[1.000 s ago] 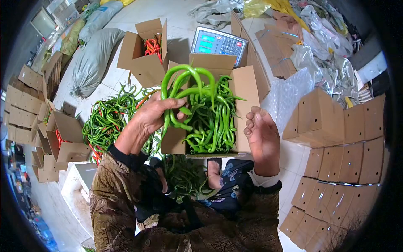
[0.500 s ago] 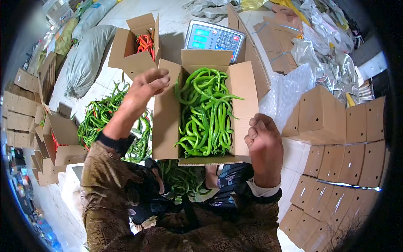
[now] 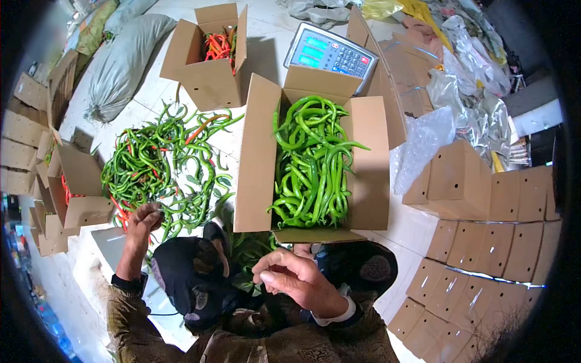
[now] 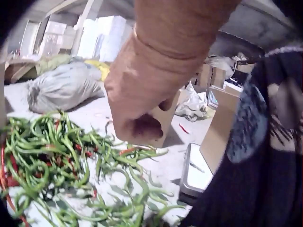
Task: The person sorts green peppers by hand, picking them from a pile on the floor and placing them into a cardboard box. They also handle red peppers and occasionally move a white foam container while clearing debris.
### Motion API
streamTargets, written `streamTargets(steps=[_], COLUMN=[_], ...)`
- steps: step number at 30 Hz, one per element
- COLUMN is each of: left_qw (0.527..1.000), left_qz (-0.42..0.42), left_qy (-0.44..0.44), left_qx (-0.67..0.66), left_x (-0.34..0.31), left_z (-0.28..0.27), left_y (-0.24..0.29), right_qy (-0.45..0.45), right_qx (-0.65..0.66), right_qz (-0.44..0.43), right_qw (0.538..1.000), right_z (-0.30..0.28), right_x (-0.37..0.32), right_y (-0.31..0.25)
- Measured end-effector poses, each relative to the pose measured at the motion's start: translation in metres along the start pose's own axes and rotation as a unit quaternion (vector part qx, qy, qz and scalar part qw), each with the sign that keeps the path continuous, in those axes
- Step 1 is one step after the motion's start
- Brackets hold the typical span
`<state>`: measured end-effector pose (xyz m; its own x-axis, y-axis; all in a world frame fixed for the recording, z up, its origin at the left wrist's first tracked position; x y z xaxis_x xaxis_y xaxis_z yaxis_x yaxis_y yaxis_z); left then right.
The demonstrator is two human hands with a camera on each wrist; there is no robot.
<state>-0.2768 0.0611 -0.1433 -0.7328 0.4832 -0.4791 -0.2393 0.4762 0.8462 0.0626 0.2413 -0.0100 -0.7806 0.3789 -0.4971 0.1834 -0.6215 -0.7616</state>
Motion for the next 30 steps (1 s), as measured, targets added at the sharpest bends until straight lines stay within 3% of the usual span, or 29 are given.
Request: streamTargets(steps=[1,3,4,5,6,8,10,12,15,17,19,20,23,24,26,30], left_qw=[0.998,0.980,0.964,0.929,0.866,0.756,0.658,0.580,0.541,0.529,0.594,0.602,0.589,0.590,0.649,0.640], left_qz=[0.046,0.154,0.215,0.318,0.442,0.591,0.651,0.642,0.619,0.641,0.684,0.680,0.712,0.710,0.689,0.721], left_qy=[-0.030,-0.053,-0.090,-0.105,-0.125,-0.161,-0.167,-0.153,-0.169,-0.160,-0.190,-0.182,-0.149,-0.144,-0.138,-0.125], left_qx=[0.009,0.115,0.132,0.155,0.199,0.230,0.340,0.477,0.544,0.532,0.378,0.377,0.353,0.357,0.291,0.236], left_x=[-0.003,-0.016,-0.013,-0.014,-0.029,-0.033,-0.017,0.017,0.041,0.036,0.020,0.008,-0.036,-0.049,-0.071,-0.111], left_z=[0.023,0.086,0.115,0.148,0.186,0.259,0.324,0.380,0.416,0.414,0.400,0.390,0.353,0.342,0.318,0.278], left_y=[0.028,0.119,0.147,0.178,0.215,0.246,0.241,0.208,0.180,0.185,0.206,0.214,0.232,0.235,0.245,0.249], right_qy=[0.007,-0.022,-0.025,-0.044,-0.090,-0.132,-0.140,-0.104,-0.017,0.002,0.008,0.006,0.013,0.035,0.075,0.150], right_qx=[-0.003,-0.134,-0.122,-0.139,-0.176,-0.210,-0.232,-0.228,-0.191,-0.211,-0.217,-0.226,-0.223,-0.209,-0.182,-0.073], right_qz=[-0.001,-0.024,-0.052,-0.141,-0.124,-0.106,-0.154,-0.173,-0.160,-0.138,-0.173,-0.207,-0.219,-0.196,-0.156,-0.133], right_qw=[1.000,0.990,0.991,0.979,0.972,0.963,0.950,0.952,0.968,0.968,0.961,0.952,0.950,0.957,0.968,0.977], right_z=[0.001,0.009,0.015,0.023,0.028,0.027,0.021,0.008,-0.021,-0.037,-0.043,-0.042,-0.044,-0.048,-0.056,-0.072], right_x=[0.003,0.011,0.009,0.003,-0.003,-0.009,-0.010,-0.001,0.008,0.005,0.002,0.000,0.000,-0.001,0.000,0.000], right_y=[-0.008,-0.020,-0.015,-0.020,-0.029,-0.036,-0.037,-0.038,-0.038,-0.036,-0.040,-0.044,-0.046,-0.046,-0.044,-0.042])
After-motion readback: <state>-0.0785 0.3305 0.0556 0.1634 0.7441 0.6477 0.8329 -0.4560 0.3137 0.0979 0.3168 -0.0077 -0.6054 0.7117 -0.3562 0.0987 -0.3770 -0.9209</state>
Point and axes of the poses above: each hand's wrist, its own x-axis towards the middle knuckle, its own z-axis out of the palm, y = z × x, the point moved 7 cm from there along x, towards the middle knuckle, and after that the axes turned 7 degrees about y, right-handed, at the moved point
